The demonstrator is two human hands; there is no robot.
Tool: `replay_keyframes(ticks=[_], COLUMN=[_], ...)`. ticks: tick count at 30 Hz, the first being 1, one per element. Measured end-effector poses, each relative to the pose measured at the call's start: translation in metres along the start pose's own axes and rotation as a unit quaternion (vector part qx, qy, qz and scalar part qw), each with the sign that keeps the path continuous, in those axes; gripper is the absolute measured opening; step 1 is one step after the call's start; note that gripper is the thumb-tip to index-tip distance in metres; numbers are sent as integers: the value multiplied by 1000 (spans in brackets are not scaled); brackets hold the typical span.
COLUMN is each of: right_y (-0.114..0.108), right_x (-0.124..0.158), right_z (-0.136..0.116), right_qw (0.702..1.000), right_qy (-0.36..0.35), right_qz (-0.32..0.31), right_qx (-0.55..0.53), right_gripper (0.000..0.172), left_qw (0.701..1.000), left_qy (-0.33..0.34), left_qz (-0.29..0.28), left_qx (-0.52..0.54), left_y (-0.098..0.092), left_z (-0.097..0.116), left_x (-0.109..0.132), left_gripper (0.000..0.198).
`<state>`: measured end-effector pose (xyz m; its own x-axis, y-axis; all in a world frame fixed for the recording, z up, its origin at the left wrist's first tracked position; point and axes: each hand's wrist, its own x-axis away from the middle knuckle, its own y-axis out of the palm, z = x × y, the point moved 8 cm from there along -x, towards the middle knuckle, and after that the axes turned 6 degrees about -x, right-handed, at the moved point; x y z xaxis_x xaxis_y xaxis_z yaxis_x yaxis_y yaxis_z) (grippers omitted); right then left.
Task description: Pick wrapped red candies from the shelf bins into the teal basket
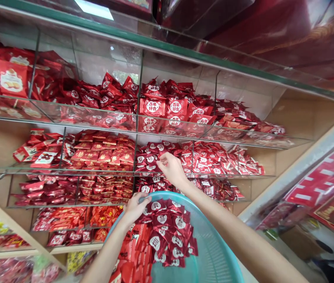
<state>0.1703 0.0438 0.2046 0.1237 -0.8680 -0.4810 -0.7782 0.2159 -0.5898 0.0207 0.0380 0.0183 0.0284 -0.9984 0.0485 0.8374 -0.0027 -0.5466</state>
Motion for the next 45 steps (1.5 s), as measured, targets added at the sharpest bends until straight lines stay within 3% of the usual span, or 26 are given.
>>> replay_keyframes(ticks=[4, 9, 16, 21, 26, 29, 33, 37, 40, 45], right_y=[33, 57, 41, 18, -20, -20, 13, 55, 76, 91], right_x=[-38, -48, -48, -35, 8, 55, 128, 184, 198, 201], right_z=[7, 17, 19, 15, -1, 0, 25, 52, 61, 67], right_qw=[980, 957, 952, 959, 987, 988, 973, 936, 923, 924], right_qy=[52, 114, 131, 108, 48, 26, 78, 143, 131, 88], right_qz=[-47, -105, -119, -173, -133, -152, -213, -293, -306, -281], right_qx=[184, 246, 249, 195, 74, 25, 51, 132, 193, 243], right_gripper=[29, 42, 28, 18, 20, 15, 10, 9, 22, 37], left_qw=[1000, 1000, 1000, 1000, 1000, 1000, 1000, 1000, 1000, 1000], left_qy=[18, 14, 4, -13, -7, -2, -1, -10, -5, 6], left_qz=[-5, -11, -18, -20, -21, -20, -15, -10, -9, -7], left_qx=[12, 16, 1, -16, -7, -4, 7, 11, 14, 30], left_y=[2, 3, 1, 0, 1, 1, 0, 0, 1, 2], left_z=[-1, -3, 1, 2, 3, 3, 4, 3, 2, -2], left_x=[-2, -4, -1, 2, 1, 1, 2, 3, 2, -1], left_gripper=[41, 42, 40, 38, 39, 38, 38, 36, 36, 38])
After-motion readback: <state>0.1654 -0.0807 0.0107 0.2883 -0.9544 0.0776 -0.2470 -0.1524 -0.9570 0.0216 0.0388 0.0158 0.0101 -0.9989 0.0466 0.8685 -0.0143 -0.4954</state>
